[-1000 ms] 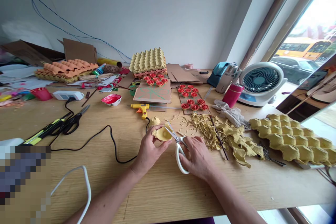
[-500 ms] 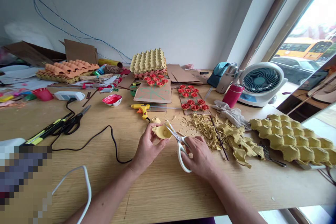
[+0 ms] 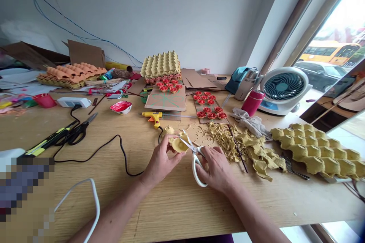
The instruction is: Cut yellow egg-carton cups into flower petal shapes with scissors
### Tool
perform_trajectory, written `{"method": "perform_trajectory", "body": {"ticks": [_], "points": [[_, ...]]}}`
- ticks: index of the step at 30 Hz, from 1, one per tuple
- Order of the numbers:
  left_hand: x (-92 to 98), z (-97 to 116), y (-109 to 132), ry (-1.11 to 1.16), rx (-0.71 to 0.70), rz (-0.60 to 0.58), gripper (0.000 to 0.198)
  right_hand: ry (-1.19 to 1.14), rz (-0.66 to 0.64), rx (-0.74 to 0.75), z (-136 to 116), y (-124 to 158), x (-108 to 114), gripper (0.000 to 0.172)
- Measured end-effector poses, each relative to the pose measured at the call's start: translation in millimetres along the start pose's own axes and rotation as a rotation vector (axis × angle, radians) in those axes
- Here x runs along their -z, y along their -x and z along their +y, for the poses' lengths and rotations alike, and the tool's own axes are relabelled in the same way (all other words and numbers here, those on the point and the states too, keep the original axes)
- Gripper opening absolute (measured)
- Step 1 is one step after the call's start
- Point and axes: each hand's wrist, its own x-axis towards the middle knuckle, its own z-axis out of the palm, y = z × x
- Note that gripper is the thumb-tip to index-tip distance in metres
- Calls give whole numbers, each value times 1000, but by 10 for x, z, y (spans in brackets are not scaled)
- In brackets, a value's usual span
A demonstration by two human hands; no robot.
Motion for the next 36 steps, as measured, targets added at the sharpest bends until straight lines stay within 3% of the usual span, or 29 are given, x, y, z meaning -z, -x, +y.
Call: {"method": "perform_trajectory", "body": {"ticks": [13, 24, 36], "points": [[50, -12, -66, 338, 113, -2, 38, -92, -19, 33, 2, 4, 10, 18], [33, 0, -14, 140, -4, -87, 31, -20, -11, 13, 4, -4, -21, 20], [79, -15, -65, 429, 79, -139, 31, -99, 2, 22, -8, -1, -32, 19]]}}
